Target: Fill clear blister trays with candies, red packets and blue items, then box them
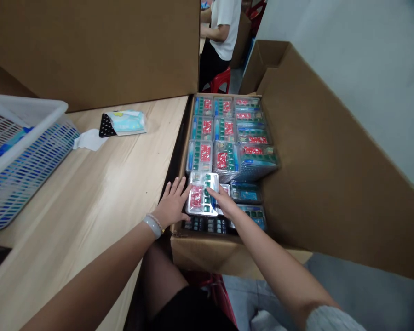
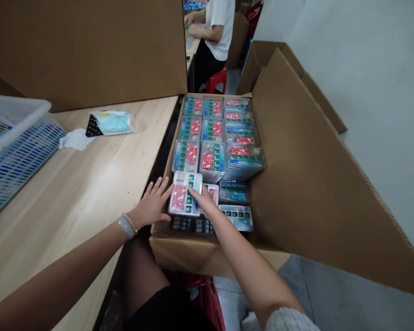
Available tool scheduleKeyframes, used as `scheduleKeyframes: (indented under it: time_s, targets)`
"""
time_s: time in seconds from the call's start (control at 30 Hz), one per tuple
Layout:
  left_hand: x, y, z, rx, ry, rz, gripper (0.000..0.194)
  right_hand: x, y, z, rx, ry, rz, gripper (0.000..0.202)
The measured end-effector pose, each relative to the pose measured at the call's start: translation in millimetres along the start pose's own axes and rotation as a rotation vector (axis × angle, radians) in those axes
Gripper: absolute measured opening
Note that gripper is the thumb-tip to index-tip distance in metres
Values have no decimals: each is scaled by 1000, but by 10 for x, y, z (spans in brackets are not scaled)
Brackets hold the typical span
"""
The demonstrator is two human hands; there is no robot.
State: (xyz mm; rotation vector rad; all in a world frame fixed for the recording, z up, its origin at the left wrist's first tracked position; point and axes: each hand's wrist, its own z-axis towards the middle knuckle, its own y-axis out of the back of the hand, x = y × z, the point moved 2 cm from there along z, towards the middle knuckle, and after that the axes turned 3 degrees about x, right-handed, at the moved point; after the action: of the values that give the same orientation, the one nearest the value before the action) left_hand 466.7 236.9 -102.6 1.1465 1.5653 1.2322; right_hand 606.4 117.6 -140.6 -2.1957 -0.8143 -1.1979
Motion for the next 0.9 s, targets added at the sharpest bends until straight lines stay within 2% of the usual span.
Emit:
scheduleKeyframes:
  time_s: [0.47, 0.7, 0.8, 0.9]
  targets:
    - [-24, 104, -57, 40, 65, -23, 100, 52, 137, -163, -81, -97, 41, 40]
    - [7, 122, -71, 41, 89, -51, 96, -49, 252, -149, -169, -171, -20, 64]
    - [-3, 215, -86, -24, 88, -139, 84, -49, 319, -159, -208, -126, -55, 59]
    - [-49, 399, -229, -193, 124, -362, 50, 15, 362, -248, -293, -4, -121, 54]
